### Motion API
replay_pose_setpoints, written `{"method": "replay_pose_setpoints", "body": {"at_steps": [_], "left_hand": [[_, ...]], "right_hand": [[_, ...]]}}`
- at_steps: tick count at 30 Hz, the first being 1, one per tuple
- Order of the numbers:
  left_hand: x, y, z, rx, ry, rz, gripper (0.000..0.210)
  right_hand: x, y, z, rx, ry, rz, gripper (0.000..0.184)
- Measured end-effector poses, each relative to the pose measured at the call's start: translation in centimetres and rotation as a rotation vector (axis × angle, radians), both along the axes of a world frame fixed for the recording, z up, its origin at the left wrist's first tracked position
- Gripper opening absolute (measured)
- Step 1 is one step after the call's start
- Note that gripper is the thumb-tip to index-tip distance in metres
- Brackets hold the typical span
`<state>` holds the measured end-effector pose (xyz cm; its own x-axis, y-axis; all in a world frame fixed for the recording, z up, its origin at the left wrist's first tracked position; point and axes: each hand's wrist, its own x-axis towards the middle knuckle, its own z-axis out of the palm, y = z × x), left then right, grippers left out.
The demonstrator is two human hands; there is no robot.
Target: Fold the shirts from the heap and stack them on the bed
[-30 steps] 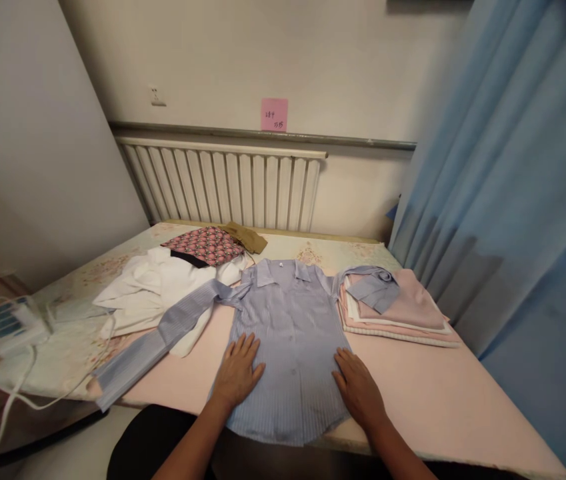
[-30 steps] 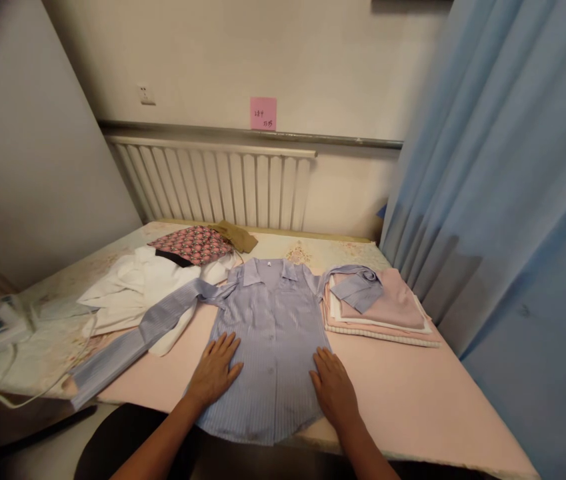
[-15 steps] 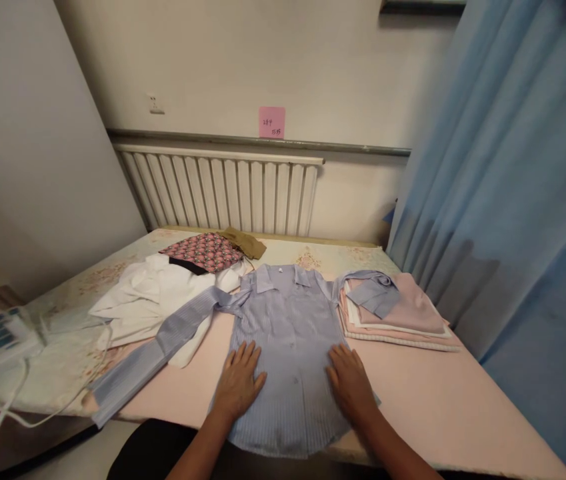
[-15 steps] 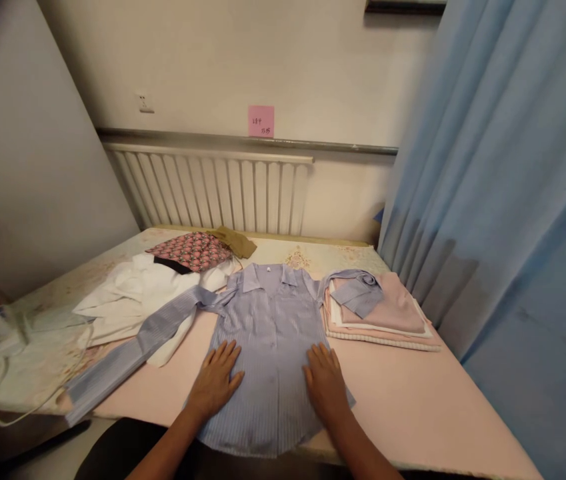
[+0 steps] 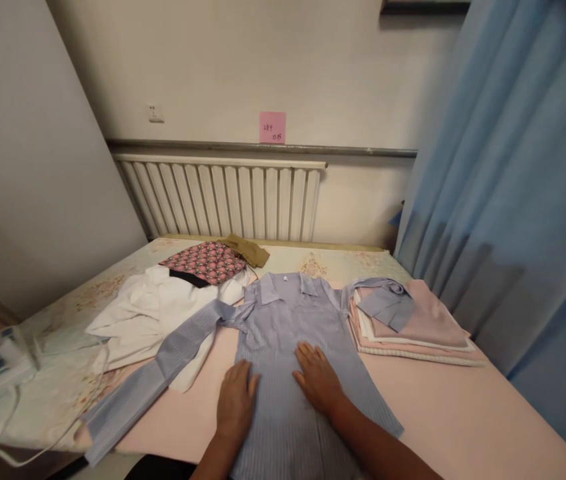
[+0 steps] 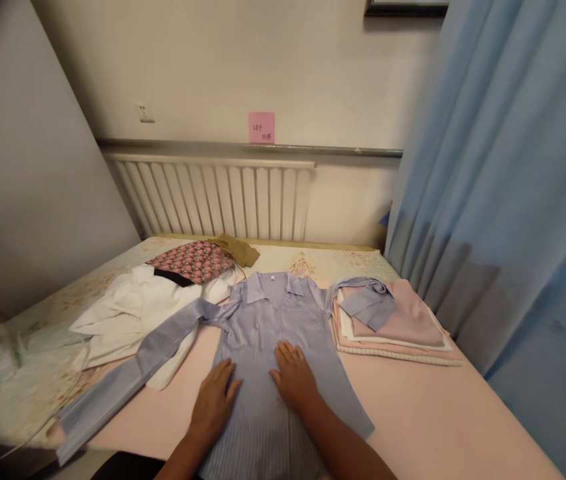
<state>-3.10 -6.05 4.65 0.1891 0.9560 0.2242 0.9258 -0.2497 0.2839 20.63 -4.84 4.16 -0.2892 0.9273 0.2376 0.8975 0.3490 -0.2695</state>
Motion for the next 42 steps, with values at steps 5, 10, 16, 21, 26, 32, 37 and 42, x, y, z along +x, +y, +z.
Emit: {"method": "replay_pose_setpoints", "body": {"at_steps": [5,10,16,21,26,32,37,42], "left_hand": [[-1.5,4.4,1.9,-0.020,-0.038,0.256,0.033],[-1.4,8.6,2.6,-0.097,0.006,0.332,0.025],[-0.6,10.2,2.3,-0.182,0.064,0.395,0.023],[-1.6,10.0,2.7,-0.181,0.074,0.447,0.025],[-2.5,9.8,3.1,-0.176,0.065,0.506,0.025],[-1.8,10.7,3.4,-0.135,0.030,0.499,0.033],[-1.3,12.3,3.1,-0.120,0.001,0.501,0.036],[-1.1,13.9,2.4,-0.107,-0.009,0.535,0.039]], "right_hand": [[0.0,0.0,0.1,-0.009,-0.002,-0.004,0.053],[-0.1,0.1,0.1,-0.011,-0.016,-0.004,0.051],[-0.1,0.3,-0.1,-0.005,-0.037,-0.007,0.051],[-0.2,0.2,0.1,-0.006,-0.043,-0.010,0.051],[-0.3,0.2,0.2,-0.020,-0.030,-0.015,0.051],[-0.2,0.3,0.2,-0.016,-0.001,-0.013,0.051],[-0.2,0.2,0.4,-0.026,0.026,-0.018,0.050],[-0.3,0.3,0.7,-0.037,0.035,-0.030,0.049]]}}
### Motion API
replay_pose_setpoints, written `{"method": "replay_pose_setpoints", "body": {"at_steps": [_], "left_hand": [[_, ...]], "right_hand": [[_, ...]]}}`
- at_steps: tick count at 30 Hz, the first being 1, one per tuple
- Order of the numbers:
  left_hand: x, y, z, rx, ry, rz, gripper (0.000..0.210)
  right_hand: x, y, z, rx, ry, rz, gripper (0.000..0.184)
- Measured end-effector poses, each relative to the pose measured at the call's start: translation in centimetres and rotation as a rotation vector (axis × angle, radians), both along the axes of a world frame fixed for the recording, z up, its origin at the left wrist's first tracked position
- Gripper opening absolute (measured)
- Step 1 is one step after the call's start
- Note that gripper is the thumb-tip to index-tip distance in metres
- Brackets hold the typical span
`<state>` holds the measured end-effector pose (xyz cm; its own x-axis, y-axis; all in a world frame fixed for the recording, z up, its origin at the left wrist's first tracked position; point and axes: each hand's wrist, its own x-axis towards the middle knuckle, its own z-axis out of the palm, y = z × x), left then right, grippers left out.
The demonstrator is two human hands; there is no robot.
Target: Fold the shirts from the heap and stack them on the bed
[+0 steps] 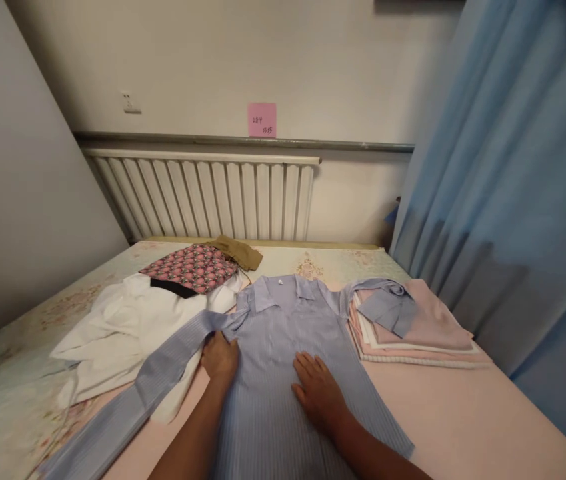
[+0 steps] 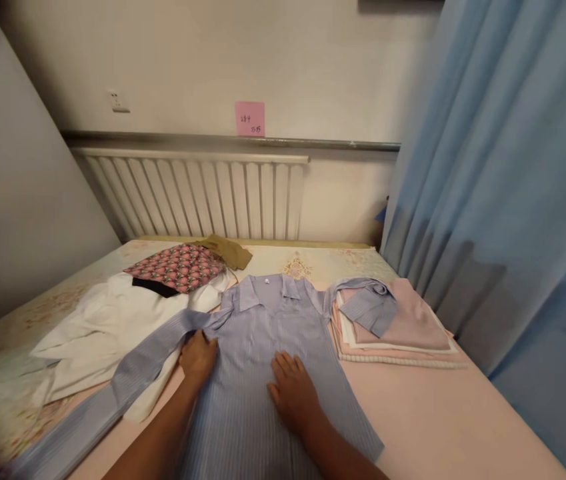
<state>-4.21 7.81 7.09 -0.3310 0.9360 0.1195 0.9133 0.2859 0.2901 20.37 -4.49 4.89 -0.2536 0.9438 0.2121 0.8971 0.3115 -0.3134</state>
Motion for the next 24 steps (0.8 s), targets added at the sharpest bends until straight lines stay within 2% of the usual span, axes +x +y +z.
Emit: {"method": "replay_pose_setpoints", "body": {"at_steps": [8,13,18,24], "left_hand": [[-0.3,2.0,-0.6,0.022,0.003,-0.035,0.037],[-0.7,2.2,-0.7,0.050,0.013,-0.095,0.035],[-0.7,0.8,-0.6,0.070,0.045,-0.153,0.038],[-0.8,-2.9,-0.5,0.016,0.037,-0.163,0.042]], "right_hand": [[-0.1,0.1,0.2,-0.022,0.008,-0.004,0.049],[0.0,0.1,0.2,-0.005,0.007,0.002,0.050],[0.0,0.2,0.0,-0.004,-0.002,0.000,0.049],[0.0,0.0,-0.2,0.020,-0.009,-0.003,0.050]]}}
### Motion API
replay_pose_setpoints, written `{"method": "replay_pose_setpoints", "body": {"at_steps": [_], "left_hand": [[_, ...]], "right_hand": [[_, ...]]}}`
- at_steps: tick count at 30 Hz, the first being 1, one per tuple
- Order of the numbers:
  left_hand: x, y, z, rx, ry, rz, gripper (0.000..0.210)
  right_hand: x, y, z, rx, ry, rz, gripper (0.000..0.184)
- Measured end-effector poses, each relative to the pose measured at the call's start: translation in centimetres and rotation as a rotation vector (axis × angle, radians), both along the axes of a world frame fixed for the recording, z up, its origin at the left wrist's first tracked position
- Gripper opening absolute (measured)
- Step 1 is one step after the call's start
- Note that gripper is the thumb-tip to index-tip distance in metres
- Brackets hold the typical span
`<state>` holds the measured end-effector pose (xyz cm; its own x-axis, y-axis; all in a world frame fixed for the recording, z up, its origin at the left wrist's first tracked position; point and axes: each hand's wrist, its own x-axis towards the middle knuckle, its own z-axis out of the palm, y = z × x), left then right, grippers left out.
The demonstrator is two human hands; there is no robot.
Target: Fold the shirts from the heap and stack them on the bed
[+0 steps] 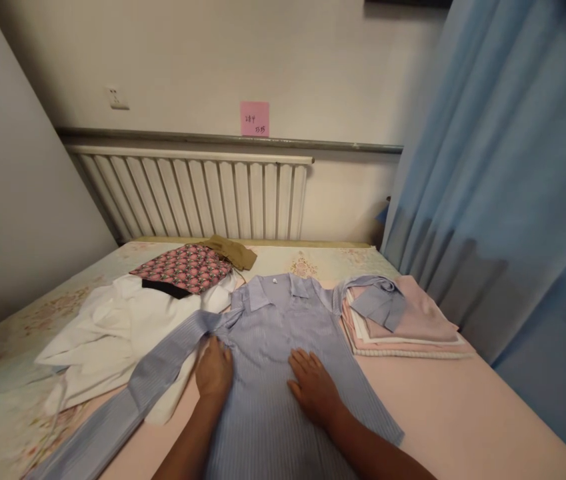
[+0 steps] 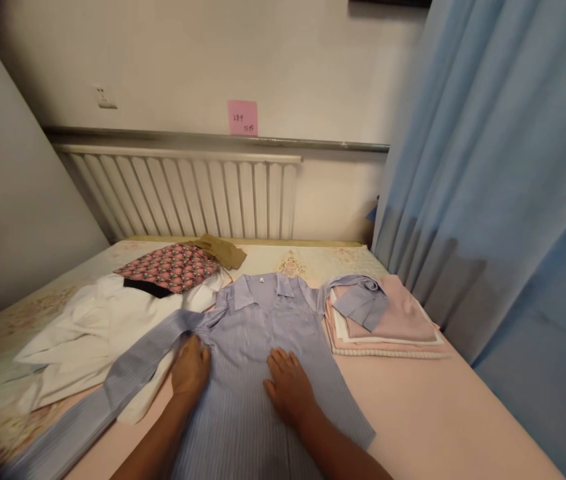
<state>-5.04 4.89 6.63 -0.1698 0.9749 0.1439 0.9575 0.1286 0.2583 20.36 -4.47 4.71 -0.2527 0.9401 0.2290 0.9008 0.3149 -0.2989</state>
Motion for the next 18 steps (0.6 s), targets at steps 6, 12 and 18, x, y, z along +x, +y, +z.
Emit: {"method": "replay_pose_setpoints", "body": {"at_steps": [6,12,18], "left_hand": [[0.4,-5.7,0.1,-0.088,0.017,-0.021,0.041],[0.7,-10.8,0.7,-0.173,0.036,-0.039,0.042],[-0.5,-13.0,0.3,-0.238,-0.014,-0.046,0.045]], "right_hand": [[0.2,-0.1,-0.2,0.021,-0.010,0.006,0.050],[0.3,-0.5,-0.2,-0.001,-0.002,0.014,0.052],[0.6,-3.4,0.1,-0.059,0.036,0.050,0.055]]}}
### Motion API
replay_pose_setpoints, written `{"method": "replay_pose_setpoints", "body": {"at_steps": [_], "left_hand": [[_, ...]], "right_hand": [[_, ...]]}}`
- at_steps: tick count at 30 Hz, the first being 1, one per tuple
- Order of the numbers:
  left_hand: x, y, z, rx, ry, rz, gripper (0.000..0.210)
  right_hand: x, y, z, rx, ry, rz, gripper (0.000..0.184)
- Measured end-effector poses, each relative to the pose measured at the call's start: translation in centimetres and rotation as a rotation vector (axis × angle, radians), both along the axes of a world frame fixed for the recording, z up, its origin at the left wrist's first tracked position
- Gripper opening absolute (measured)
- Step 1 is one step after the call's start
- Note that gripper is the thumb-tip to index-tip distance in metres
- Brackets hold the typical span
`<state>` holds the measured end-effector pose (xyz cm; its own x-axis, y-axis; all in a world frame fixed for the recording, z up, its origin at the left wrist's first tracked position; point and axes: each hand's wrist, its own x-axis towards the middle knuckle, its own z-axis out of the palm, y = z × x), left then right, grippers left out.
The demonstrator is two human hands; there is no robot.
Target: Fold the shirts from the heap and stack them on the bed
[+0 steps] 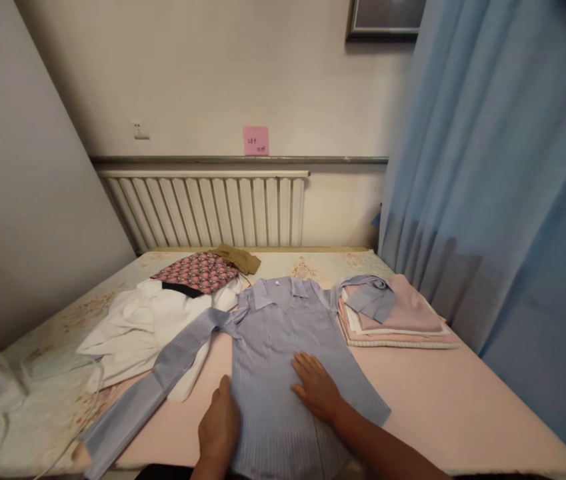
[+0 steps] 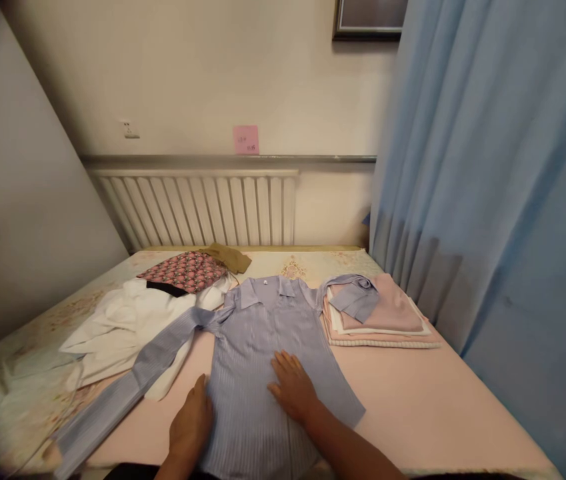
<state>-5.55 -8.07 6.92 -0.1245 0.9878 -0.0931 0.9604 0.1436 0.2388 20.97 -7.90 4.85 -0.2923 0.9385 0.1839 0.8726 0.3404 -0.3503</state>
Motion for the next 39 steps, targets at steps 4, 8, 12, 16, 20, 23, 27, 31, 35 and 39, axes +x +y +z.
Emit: {"method": "replay_pose_setpoints", "body": {"at_steps": [4,8,12,16,20,23,27,31,35,39], "left_hand": [[-0.9,-0.6,-0.6,0.001,-0.012,0.005,0.045],[-1.2,-1.1,-0.5,-0.005,0.013,0.008,0.045],[-1.2,-1.8,-0.7,0.030,0.076,-0.023,0.047],[-1.3,-2.4,-1.1,0.068,0.150,-0.064,0.045],[-1.4,-2.9,-1.2,0.092,0.207,-0.095,0.044],[-1.4,-3.3,-1.3,0.112,0.246,-0.109,0.042],[-1.6,-3.5,-1.3,0.154,0.304,-0.114,0.040],[-1.1,-3.0,-0.6,0.336,0.337,-0.144,0.037],[0.8,-1.0,-0.3,0.530,0.175,-0.287,0.042],[3.1,1.4,-1.5,0.508,0.129,-0.459,0.046]], "right_hand": [[1.6,-2.4,-0.1,-0.032,-0.040,0.007,0.058],[4.7,-3.9,-0.7,-0.023,-0.088,-0.066,0.055],[8.5,-4.7,-2.2,0.073,-0.126,-0.155,0.052],[11.5,-5.5,-3.9,0.230,-0.169,-0.186,0.048],[12.7,-6.1,-4.8,0.352,-0.199,-0.216,0.046],[12.7,-6.3,-4.9,0.394,-0.198,-0.237,0.044],[12.6,-6.4,-5.0,0.413,-0.204,-0.243,0.043],[12.7,-6.4,-5.1,0.426,-0.200,-0.241,0.041],[12.7,-6.5,-5.0,0.420,-0.180,-0.240,0.040],[12.7,-6.5,-4.9,0.416,-0.159,-0.238,0.040]]}}
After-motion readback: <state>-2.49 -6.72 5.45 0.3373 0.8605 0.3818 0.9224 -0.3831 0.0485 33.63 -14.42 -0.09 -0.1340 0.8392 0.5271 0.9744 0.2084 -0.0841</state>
